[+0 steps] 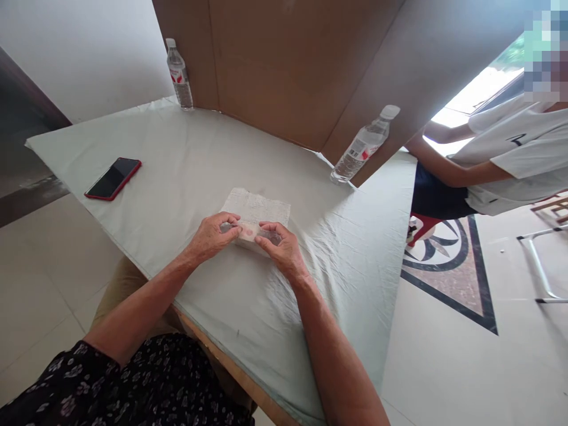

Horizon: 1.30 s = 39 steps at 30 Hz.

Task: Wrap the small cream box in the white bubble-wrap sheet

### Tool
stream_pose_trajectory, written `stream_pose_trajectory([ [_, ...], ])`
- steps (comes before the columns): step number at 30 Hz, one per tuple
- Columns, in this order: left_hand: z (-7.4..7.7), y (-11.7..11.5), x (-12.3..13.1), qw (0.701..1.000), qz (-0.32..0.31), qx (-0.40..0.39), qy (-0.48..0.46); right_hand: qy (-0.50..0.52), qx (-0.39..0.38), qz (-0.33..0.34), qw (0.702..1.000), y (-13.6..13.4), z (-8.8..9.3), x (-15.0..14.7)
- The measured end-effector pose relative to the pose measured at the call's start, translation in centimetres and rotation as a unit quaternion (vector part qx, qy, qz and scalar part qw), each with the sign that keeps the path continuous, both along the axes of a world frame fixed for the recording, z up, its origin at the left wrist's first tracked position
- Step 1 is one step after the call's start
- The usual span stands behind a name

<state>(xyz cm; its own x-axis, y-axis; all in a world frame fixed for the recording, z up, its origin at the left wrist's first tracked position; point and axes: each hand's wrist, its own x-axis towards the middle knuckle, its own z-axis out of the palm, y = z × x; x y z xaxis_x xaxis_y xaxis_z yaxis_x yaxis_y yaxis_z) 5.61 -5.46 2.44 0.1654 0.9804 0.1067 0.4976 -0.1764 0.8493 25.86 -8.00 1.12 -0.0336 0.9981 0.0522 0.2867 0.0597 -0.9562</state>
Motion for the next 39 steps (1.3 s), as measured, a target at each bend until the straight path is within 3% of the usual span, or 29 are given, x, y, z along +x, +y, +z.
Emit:
stream_pose_trajectory([
  [4,-0.7,0.4,0.4,0.997,-0.016,-0.024,-0.073,0.085,-0.005,-0.013,0.996,0.4,-0.8,-0.9],
  [11,-1.3,0.0,0.7,0.992,-0.021,-0.019,-0.120,0.092,-0.008,-0.022,0.995,0.2,-0.7,-1.0],
  [22,-1.6,-1.1,0.1,0.990,-0.003,-0.040,-0.133,0.012,0.028,-0.035,0.999,-0.3,-0.5,-1.8],
  [29,-1.7,-1.5,0.4,0.993,0.022,-0.048,-0.108,-0.072,0.050,-0.067,0.994,0.4,-1.6,-0.9],
  [32,-1.6,-1.5,0.3,0.993,0.022,-0.059,-0.096,-0.125,0.107,-0.114,0.980,0.4,-1.3,-0.3],
  [35,-1.8,-1.3,0.3,0.994,0.015,-0.056,-0.088,-0.211,0.217,-0.144,0.942,-0.5,0.3,-0.3],
  [39,-2.0,-1.1,0.4,0.996,0.008,-0.045,-0.071,-0.319,0.299,-0.042,0.898,-2.1,2.3,-1.6],
])
